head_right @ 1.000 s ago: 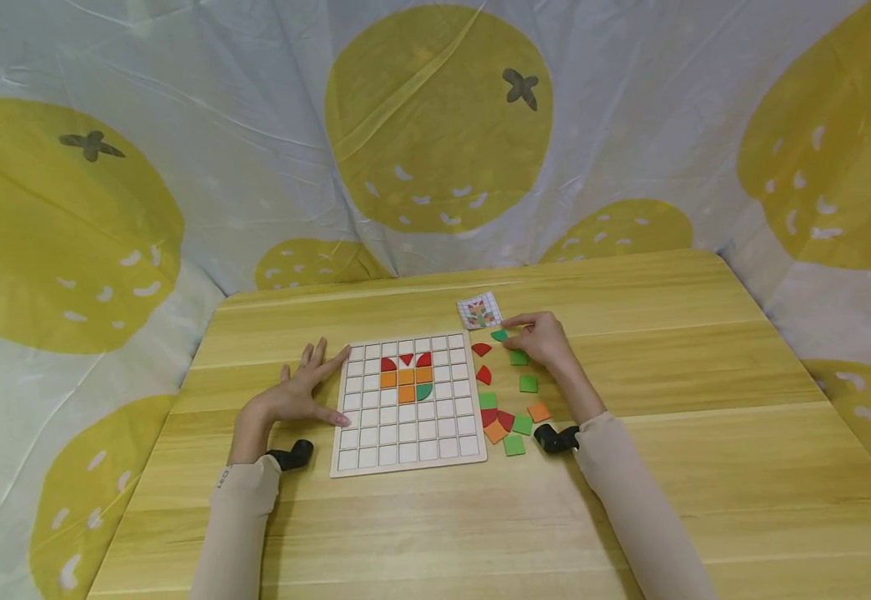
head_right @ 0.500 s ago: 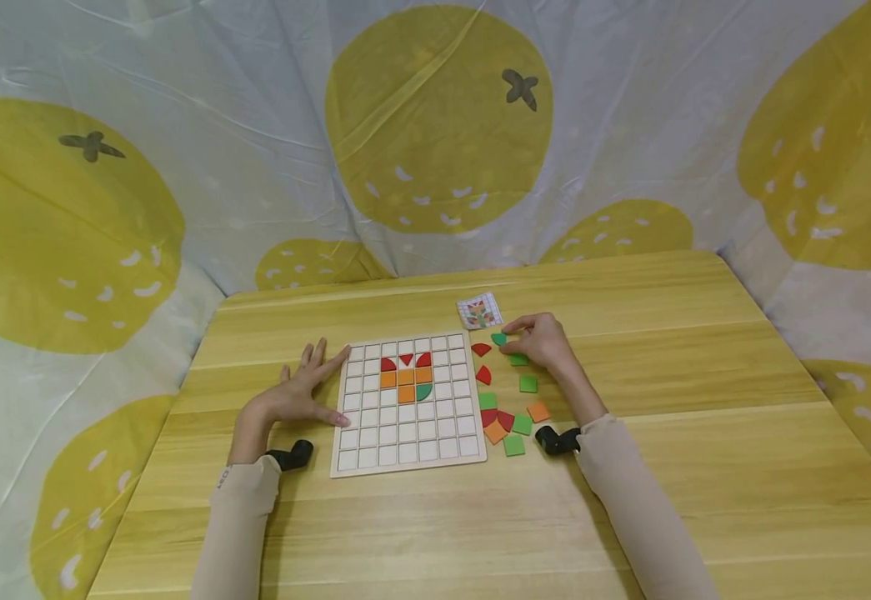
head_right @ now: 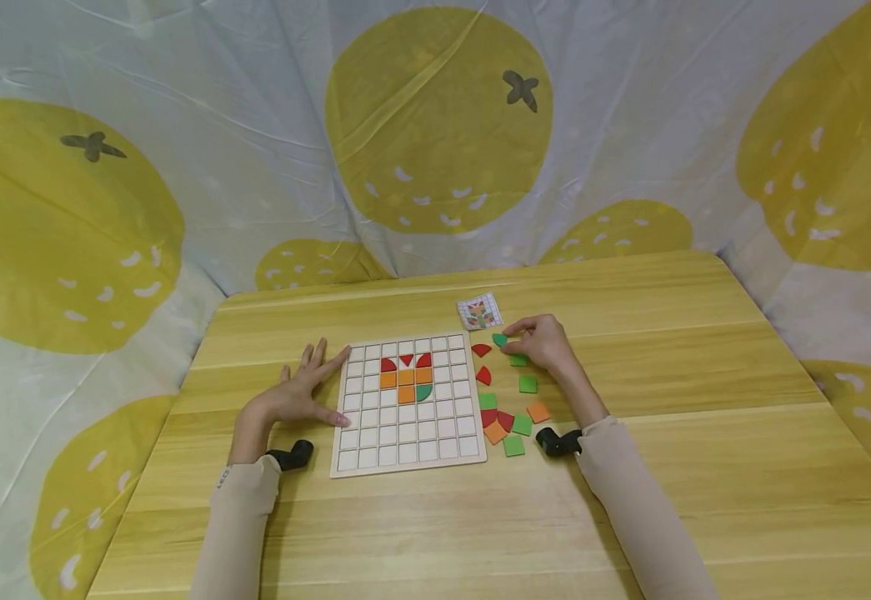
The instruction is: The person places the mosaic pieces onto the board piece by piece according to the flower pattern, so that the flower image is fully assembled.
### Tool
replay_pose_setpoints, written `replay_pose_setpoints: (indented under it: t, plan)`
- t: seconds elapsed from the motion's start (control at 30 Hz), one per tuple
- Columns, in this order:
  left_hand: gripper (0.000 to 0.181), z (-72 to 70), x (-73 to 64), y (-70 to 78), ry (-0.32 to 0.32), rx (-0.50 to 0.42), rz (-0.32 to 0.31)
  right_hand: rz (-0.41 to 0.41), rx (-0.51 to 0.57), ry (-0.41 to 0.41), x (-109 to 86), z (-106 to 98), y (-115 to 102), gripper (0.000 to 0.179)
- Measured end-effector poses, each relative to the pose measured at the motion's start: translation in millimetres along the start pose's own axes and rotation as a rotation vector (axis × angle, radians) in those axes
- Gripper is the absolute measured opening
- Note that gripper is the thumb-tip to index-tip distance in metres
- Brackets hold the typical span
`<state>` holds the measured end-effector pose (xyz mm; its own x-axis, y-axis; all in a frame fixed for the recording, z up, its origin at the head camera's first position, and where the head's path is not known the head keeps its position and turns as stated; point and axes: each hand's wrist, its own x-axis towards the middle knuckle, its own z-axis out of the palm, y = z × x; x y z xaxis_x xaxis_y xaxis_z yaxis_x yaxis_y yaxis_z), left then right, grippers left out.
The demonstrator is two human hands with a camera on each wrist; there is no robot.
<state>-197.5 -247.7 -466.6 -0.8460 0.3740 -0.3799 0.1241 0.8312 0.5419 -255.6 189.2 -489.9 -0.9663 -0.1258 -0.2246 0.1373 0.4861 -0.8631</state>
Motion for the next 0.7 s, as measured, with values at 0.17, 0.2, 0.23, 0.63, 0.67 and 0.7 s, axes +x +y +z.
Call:
replay_pose_setpoints:
  t: [0.17,0.2,0.23,0.63,0.67,0.7]
  plan:
    - [0.125,-1.2,-0.9,1.9,0.003,0.000,0.000,-0.046,0.034,-0.030,-10.8,6,-16,0.032]
    - [0.125,-1.3,-1.0,2.1,0.003,0.000,-0.001,-0.055,0.043,-0.045,-13.4,10,-21,0.032]
    - [0.125,-1.4,-1.0,2.3,0.003,0.000,-0.002,-0.062,0.052,-0.061,-16.1,14,-27,0.032]
    - [0.127,0.1,-0.2,-1.2,-0.003,0.001,-0.002,-0.123,0.065,-0.268,-38.6,97,-74,0.022]
    - [0.127,0.3,-0.3,-1.3,-0.002,-0.002,-0.004,-0.132,0.054,-0.273,-39.3,103,-76,0.022]
    - [0.126,0.5,-0.1,-1.4,-0.003,-0.004,-0.003,-0.141,0.047,-0.276,-39.8,108,-78,0.021]
